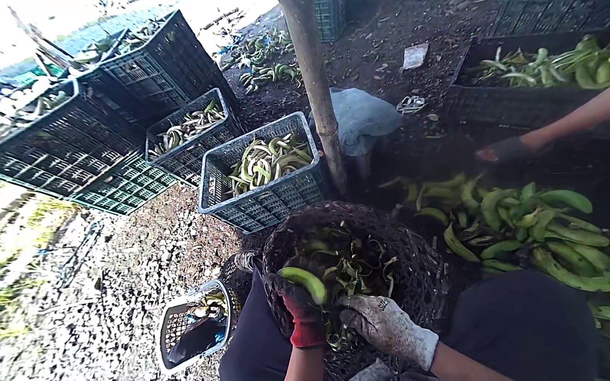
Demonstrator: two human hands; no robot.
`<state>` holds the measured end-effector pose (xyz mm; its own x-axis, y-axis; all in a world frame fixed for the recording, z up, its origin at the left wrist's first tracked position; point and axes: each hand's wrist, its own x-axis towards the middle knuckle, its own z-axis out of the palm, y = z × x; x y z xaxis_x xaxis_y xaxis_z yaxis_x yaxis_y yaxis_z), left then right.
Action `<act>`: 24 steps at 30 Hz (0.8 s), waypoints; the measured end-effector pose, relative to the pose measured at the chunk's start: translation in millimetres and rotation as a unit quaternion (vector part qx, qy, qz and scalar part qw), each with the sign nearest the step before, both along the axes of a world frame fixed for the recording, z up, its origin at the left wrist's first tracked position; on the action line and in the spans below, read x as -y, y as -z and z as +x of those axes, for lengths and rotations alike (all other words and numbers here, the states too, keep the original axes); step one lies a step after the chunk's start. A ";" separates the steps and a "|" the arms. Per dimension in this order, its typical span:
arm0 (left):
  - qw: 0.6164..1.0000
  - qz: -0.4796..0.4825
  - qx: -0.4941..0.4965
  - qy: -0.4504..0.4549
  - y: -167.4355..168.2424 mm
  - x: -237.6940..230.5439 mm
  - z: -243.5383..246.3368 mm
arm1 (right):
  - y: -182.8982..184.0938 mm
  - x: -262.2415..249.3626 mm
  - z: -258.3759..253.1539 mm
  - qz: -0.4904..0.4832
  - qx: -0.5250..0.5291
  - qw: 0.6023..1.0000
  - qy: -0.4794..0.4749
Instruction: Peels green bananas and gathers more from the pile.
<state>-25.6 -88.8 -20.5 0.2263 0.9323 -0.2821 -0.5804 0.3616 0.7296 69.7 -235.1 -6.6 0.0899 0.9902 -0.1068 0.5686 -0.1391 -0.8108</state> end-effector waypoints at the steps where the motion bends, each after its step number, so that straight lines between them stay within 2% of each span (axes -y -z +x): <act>1: 1.000 0.016 0.005 0.001 -0.3 0.4 1.5 | 0.1 -0.8 0.0 0.005 -0.006 1.000 0.009; 4: 0.999 0.035 0.023 0.005 1.0 1.3 2.5 | 0.6 -0.6 0.5 0.008 0.005 1.000 0.027; 14: 0.991 -0.085 0.042 0.090 -8.2 18.3 1.0 | 11.2 -22.8 15.2 -0.040 0.029 0.998 -0.026; 17: 0.987 -0.102 0.077 0.101 -2.7 24.6 -0.5 | 16.0 -33.3 20.9 -0.069 0.039 0.996 -0.030; 21: 0.967 -0.111 0.157 0.167 13.5 36.2 -6.5 | 23.1 -42.9 29.1 -0.126 0.042 0.991 -0.031; 23: 0.970 -0.098 0.122 0.186 9.4 35.6 -11.8 | 14.7 -40.0 31.4 -0.113 0.037 0.993 -0.021; 24: 0.977 -0.066 0.063 0.195 2.5 35.4 -15.3 | 6.3 -37.4 32.6 -0.108 0.047 0.993 -0.014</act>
